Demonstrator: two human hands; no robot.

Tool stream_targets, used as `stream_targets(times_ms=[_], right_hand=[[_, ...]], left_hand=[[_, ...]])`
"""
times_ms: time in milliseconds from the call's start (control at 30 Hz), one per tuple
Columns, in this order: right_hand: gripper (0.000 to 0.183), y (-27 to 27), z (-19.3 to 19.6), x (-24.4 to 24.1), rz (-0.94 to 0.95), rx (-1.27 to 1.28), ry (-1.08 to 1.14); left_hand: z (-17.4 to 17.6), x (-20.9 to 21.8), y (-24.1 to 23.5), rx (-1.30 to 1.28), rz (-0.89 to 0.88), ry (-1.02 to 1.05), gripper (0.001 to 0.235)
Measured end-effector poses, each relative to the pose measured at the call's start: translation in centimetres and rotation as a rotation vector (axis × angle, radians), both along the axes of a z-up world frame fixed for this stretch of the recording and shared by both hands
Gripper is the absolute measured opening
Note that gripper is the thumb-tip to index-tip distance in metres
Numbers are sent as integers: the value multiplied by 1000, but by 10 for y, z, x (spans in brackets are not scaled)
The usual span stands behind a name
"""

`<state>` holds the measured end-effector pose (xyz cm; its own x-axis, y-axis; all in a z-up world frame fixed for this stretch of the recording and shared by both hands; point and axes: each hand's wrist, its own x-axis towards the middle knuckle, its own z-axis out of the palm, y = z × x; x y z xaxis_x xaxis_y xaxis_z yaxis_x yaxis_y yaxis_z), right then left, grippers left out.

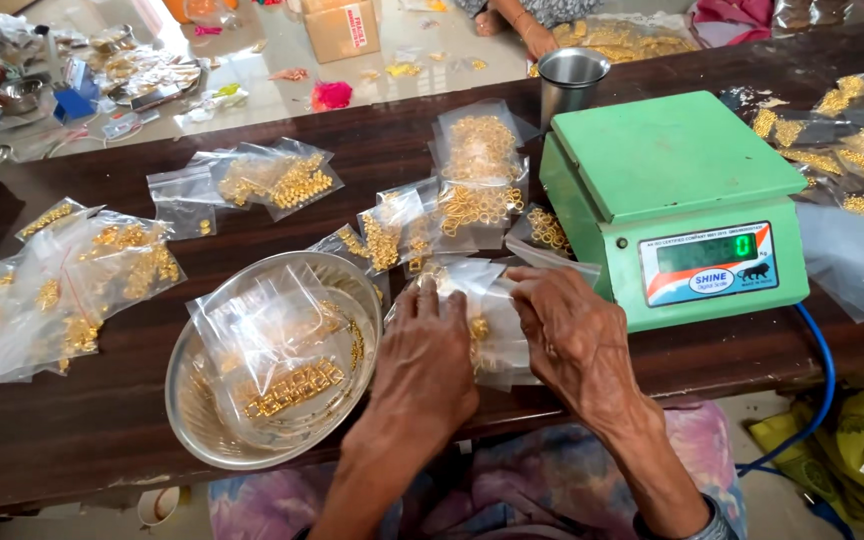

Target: The person weighs small gold-colored jewelry components using a digital scale, then places them into clear plastic bags. They repeat this process for multiple batches, occasionally handing a bag to another person. The workspace includes a metal tray and numerous pre-filled bags.

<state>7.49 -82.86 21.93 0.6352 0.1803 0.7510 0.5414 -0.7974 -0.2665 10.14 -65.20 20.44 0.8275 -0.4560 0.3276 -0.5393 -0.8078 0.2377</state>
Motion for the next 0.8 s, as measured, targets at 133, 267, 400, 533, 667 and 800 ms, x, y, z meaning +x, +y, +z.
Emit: stream_targets(times_ms=[133,267,400,533,667,800], right_hand=[[25,0,3,1,51,3,-53],[19,-8,10,2,-18,8,15],[18,-9,44,-1,80,-88,-35],[17,-1,73,2,138,-218,-24],[25,-1,104,-5,78,-451,-64],[18,-1,131,-51,-64,172,-170]], left_hand=[[16,-5,-8,78,66,251,68],[5,-5,0,285,6,259,83],[-5,-22,9,-57,-151,-68,93],[18,-32,-4,-361,-115,-82,82],[19,-16,-4,-469,-5,-10,39],[59,-9,-3,-1031,-80,493,42]])
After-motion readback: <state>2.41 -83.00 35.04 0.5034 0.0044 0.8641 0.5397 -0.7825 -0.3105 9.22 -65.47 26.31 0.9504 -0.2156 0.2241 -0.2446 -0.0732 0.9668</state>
